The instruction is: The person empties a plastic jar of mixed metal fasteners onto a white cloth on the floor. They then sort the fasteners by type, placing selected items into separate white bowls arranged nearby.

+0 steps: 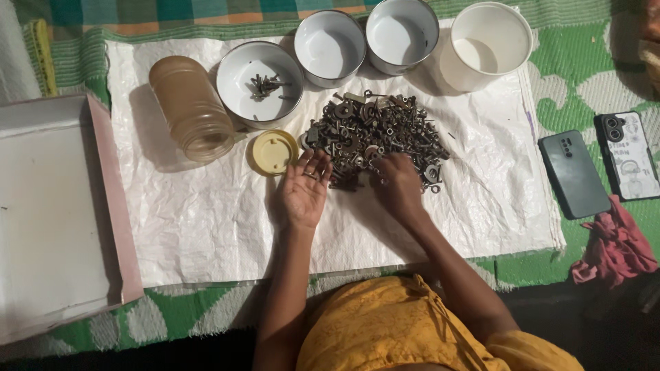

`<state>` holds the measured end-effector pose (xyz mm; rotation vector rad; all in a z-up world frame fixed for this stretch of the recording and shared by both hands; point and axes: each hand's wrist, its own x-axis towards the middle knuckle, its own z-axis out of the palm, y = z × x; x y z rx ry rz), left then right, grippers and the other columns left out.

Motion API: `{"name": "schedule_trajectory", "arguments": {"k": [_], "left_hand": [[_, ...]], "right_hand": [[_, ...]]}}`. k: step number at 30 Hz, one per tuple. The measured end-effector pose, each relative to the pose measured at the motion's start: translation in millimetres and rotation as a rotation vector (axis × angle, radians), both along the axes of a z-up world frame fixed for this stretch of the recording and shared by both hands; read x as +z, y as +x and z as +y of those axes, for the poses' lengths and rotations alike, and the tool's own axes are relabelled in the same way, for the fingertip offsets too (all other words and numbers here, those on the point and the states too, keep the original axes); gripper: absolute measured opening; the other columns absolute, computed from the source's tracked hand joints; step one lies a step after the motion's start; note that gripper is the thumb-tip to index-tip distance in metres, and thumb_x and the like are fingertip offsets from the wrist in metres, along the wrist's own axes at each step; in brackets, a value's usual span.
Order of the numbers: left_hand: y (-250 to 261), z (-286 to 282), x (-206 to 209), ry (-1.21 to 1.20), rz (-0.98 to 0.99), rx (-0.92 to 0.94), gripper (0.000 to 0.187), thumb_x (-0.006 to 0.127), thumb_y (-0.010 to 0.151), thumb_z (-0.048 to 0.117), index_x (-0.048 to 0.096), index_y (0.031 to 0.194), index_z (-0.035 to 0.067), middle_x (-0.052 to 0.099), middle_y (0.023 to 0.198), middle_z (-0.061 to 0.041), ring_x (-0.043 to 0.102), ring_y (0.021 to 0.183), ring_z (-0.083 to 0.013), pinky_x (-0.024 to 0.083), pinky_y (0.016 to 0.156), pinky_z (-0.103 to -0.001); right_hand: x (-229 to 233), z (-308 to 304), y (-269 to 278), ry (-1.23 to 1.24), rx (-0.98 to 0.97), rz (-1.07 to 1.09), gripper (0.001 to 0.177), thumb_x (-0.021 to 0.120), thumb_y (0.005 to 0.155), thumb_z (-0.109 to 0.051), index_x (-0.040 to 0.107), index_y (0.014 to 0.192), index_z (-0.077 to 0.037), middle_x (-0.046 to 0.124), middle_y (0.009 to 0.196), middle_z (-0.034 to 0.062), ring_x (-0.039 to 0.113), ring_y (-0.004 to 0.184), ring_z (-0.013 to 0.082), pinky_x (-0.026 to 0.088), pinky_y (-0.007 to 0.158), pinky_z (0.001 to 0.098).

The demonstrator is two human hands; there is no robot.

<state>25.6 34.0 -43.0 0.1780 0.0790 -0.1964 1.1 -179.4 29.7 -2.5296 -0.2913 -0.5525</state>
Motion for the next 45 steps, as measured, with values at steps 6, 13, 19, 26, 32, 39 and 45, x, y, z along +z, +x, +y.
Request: {"name": "schedule_trajectory", "arguments": {"k": [6, 13, 19, 26, 32, 39, 45], "left_hand": [[7.2, -4.1, 11.7, -0.082, -0.037, -0.052, 0.053, 0.054, 0.109, 0.039, 0.056, 0.135, -0.006, 0.063, 0.132, -0.026, 0.060, 0.126, -0.0385, 0.047, 0.115, -0.051], [15.0, -6.1, 6.8, -0.082, -0.037, -0.088, 0.056, 0.052, 0.108, 0.041, 0.055, 0.136, -0.007, 0.063, 0.131, -0.025, 0.059, 0.125, -0.0389, 0.045, 0.116, -0.052], [15.8, -5.4, -2.9, -0.094, -0.063, -0.083, 0.055, 0.049, 0.110, 0.040, 0.054, 0.137, -0.008, 0.061, 0.134, -0.027, 0.057, 0.130, -0.0408, 0.042, 0.120, -0.052], [16.1, -4.7, 4.6, -0.077, -0.046, -0.081, 0.059, 0.047, 0.109, 0.042, 0.054, 0.138, -0.009, 0.060, 0.136, -0.029, 0.056, 0.132, -0.0417, 0.041, 0.120, -0.052], [13.4, -3.7, -0.4, -0.067, -0.096, -0.088, 0.056, 0.047, 0.109, 0.045, 0.056, 0.136, -0.004, 0.065, 0.133, -0.024, 0.062, 0.126, -0.0380, 0.046, 0.114, -0.049], [10.5, 4.5, -7.9, 0.033, -0.003, -0.040, 0.051, 0.046, 0.111, 0.039, 0.057, 0.137, -0.004, 0.065, 0.135, -0.020, 0.062, 0.124, -0.0343, 0.049, 0.110, -0.048], [20.3, -1.7, -9.7, -0.081, -0.031, -0.010, 0.052, 0.043, 0.112, 0.035, 0.053, 0.137, -0.009, 0.060, 0.138, -0.029, 0.057, 0.130, -0.0421, 0.045, 0.117, -0.052]], "right_hand": [[-7.7, -58.3, -26.5, -0.143, -0.203, 0.175, 0.026, 0.079, 0.087, -0.014, 0.080, 0.113, -0.012, 0.069, 0.103, 0.0117, 0.060, 0.098, 0.0296, 0.055, 0.076, 0.0410], [-6.6, -52.1, -8.3, -0.214, -0.212, 0.232, 0.023, 0.076, 0.074, -0.012, 0.079, 0.097, -0.009, 0.062, 0.099, 0.0141, 0.057, 0.099, 0.0340, 0.053, 0.075, 0.0453], [-9.3, -55.0, 4.9, 0.506, -0.293, 0.510, 0.011, 0.071, 0.096, -0.013, 0.069, 0.101, -0.004, 0.065, 0.091, 0.0101, 0.061, 0.082, 0.0240, 0.051, 0.075, 0.0386], [12.7, -45.5, 24.0, 1.605, 0.090, 0.794, 0.008, 0.059, 0.104, -0.006, 0.067, 0.106, -0.003, 0.069, 0.096, 0.0087, 0.062, 0.080, 0.0133, 0.050, 0.074, 0.0268], [14.1, 23.5, 37.6, 1.208, 0.060, 0.790, 0.009, 0.066, 0.098, -0.010, 0.068, 0.104, -0.003, 0.070, 0.096, 0.0102, 0.068, 0.085, 0.0170, 0.060, 0.079, 0.0315], [10.4, 77.2, 27.7, 0.765, 0.128, 0.628, 0.018, 0.071, 0.093, -0.009, 0.069, 0.110, -0.003, 0.074, 0.104, 0.0113, 0.075, 0.096, 0.0219, 0.063, 0.087, 0.0347], [16.6, 38.3, 4.7, 0.186, 0.152, 0.316, 0.016, 0.075, 0.086, -0.007, 0.080, 0.102, -0.010, 0.076, 0.099, 0.0095, 0.069, 0.086, 0.0244, 0.059, 0.075, 0.0378]]}}
